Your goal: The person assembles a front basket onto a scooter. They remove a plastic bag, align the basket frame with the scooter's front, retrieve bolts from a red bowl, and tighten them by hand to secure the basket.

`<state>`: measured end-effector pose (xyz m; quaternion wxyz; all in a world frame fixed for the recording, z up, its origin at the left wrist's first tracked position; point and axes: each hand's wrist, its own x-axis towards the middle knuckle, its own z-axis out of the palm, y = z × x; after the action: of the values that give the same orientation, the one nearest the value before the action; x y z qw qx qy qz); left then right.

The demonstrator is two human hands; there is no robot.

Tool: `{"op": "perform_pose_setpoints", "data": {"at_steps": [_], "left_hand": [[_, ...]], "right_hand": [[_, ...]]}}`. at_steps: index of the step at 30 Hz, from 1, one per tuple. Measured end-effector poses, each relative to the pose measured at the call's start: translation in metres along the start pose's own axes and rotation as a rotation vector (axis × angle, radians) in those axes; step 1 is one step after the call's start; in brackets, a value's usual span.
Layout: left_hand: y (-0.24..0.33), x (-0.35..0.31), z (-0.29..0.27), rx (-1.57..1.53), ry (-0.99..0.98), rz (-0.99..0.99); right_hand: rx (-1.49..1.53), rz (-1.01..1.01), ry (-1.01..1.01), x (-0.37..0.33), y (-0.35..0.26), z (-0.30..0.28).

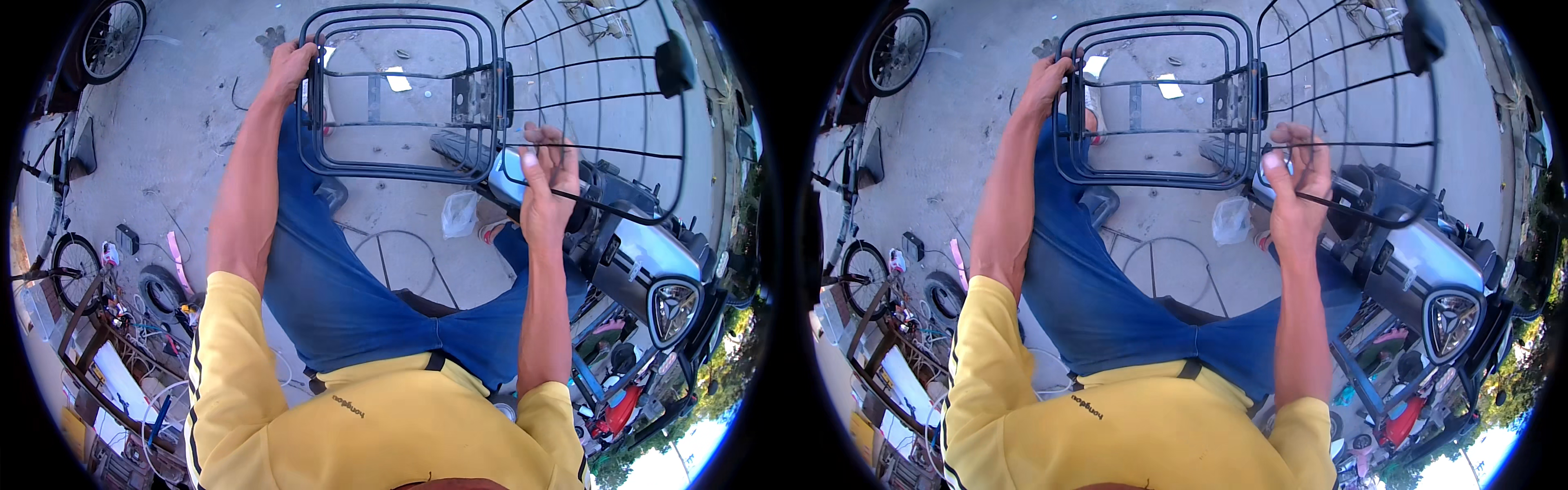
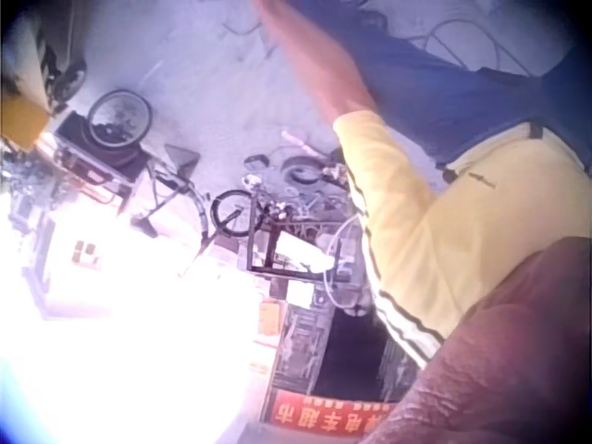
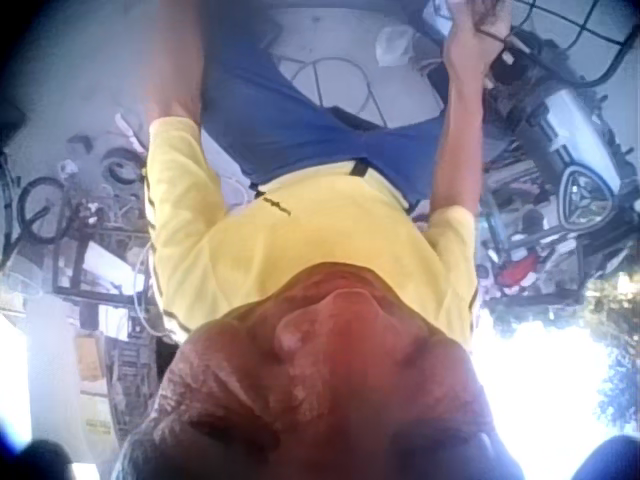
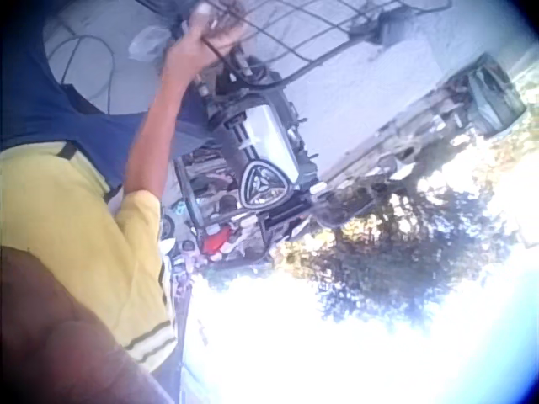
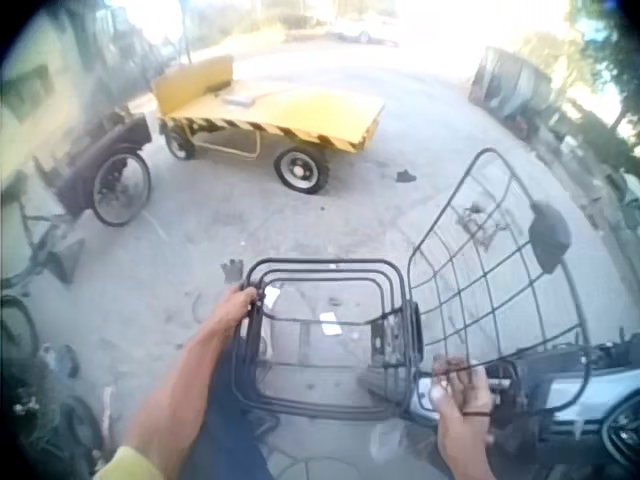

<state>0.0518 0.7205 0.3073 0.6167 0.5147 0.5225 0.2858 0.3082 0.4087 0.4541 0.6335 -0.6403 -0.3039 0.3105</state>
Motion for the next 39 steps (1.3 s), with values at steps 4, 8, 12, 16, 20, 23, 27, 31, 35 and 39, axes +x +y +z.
{"op": "perform_pose_setpoints", "data": {"at_steps": [4,8,12,16,20,23,27,31,35,39], "left_hand": [[-0.061,0.058,-0.001,0.171,-0.007,0.029],[-0.143,0.086,-0.004,0.293,0.018,-0.002],[-0.169,0.100,0.003,0.364,0.018,-0.059],[-0.196,0.115,-0.002,0.365,0.019,-0.027],[-0.224,0.118,-0.005,0.440,0.085,-0.022],[-0.226,0.117,-0.003,0.710,0.151,0.017],[-0.216,0.101,0.012,0.974,0.262,0.102],[-0.177,0.086,0.025,1.048,0.196,0.327],[-0.118,0.061,0.041,1.110,-0.104,0.426],[-0.032,-0.012,0.072,0.985,-0.350,0.519]], "right_hand": [[-0.233,0.082,-0.027,0.018,0.080,0.031],[-0.321,0.109,-0.004,0.017,0.144,0.045],[-0.286,0.213,0.042,0.013,0.191,0.053],[-0.153,0.235,0.142,0.009,0.212,0.058],[-0.113,0.311,0.189,0.002,0.220,0.047],[-0.141,0.343,0.254,-0.003,0.223,0.051],[-0.211,0.576,0.319,0.003,0.214,0.048],[-0.003,0.679,0.417,0.006,0.223,0.039],[0.004,0.745,0.332,0.008,0.219,0.022],[0.051,0.796,0.244,0.010,0.217,0.006]]}}
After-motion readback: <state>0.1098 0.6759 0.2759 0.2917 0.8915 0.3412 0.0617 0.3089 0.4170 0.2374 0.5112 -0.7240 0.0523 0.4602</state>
